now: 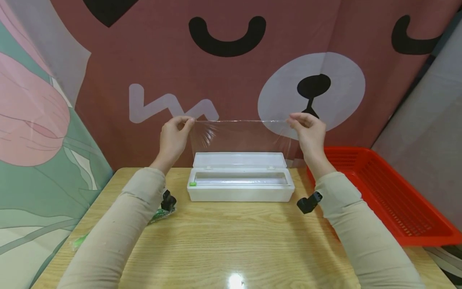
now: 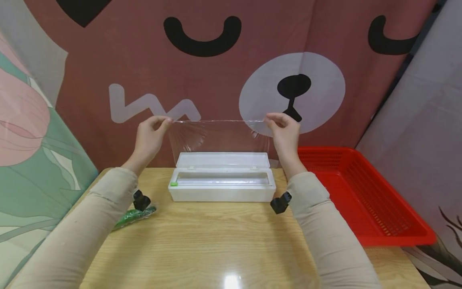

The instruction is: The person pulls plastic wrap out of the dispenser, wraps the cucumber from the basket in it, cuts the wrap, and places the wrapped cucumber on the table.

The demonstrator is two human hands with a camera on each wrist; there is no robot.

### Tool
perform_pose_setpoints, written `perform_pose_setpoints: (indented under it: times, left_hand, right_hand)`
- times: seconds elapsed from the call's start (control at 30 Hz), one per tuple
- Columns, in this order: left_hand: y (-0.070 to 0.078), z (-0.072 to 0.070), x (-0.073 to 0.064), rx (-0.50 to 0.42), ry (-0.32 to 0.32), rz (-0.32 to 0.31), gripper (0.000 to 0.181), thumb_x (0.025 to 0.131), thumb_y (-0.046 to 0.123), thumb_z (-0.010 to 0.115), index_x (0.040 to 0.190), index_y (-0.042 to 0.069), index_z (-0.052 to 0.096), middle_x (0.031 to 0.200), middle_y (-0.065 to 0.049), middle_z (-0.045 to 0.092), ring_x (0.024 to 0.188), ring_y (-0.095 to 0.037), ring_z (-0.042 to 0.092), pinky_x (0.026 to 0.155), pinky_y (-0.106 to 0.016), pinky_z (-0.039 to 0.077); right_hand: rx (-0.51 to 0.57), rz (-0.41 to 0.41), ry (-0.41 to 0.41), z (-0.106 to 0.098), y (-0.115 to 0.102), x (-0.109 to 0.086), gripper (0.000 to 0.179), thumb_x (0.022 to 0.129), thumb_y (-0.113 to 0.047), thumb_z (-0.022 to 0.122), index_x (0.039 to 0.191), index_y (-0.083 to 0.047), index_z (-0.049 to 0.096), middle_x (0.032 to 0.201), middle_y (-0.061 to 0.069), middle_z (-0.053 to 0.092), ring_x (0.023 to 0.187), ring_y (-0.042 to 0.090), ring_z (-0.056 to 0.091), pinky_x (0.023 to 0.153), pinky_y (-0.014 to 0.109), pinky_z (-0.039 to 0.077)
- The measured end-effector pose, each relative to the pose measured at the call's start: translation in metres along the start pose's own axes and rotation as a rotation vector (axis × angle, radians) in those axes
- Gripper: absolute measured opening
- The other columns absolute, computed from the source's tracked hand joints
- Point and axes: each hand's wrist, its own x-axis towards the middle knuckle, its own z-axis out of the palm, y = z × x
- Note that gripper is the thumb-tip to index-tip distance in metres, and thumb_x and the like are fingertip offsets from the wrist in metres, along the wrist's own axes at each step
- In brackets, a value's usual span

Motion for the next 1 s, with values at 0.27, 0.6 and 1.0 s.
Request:
perform_pose_setpoints:
  times: [0.27,0.6,1.0]
  left_hand:
    - [0.0030,-0.0027,-0.0003,0.007,0.002,0.004,0.036,0.100,0.042,0.058,0.115,0.012,0.071,0.109,-0.005,0.069,0.095,-0.020,0.059,0.078,-0.036,0.046]
    - [0.0060,-0.0028,0.0013,0.009,0.007,0.007,0.037,0.100,0.043,0.058,0.115,0.012,0.071,0.105,-0.006,0.069,0.092,-0.020,0.059,0.075,-0.035,0.046]
    - [0.0088,-0.0050,0.0027,-0.001,0.021,0.016,0.038,0.100,0.042,0.058,0.116,0.010,0.071,0.103,-0.009,0.068,0.088,-0.021,0.057,0.072,-0.034,0.044]
  right_hand:
    - [0.020,0.000,0.003,0.0002,-0.0038,0.0018,0.019,0.093,-0.013,0.071,0.109,-0.003,0.074,0.092,-0.006,0.073,0.088,0.013,0.063,0.085,0.024,0.050]
    - [-0.003,-0.011,0.002,-0.0003,-0.0069,0.0026,0.021,0.093,-0.015,0.071,0.111,-0.003,0.074,0.095,-0.005,0.073,0.089,0.013,0.063,0.086,0.025,0.049]
    - [-0.026,-0.025,0.005,0.0003,-0.0095,0.0052,0.026,0.093,-0.018,0.072,0.113,-0.002,0.072,0.097,-0.004,0.073,0.091,0.013,0.062,0.087,0.026,0.048]
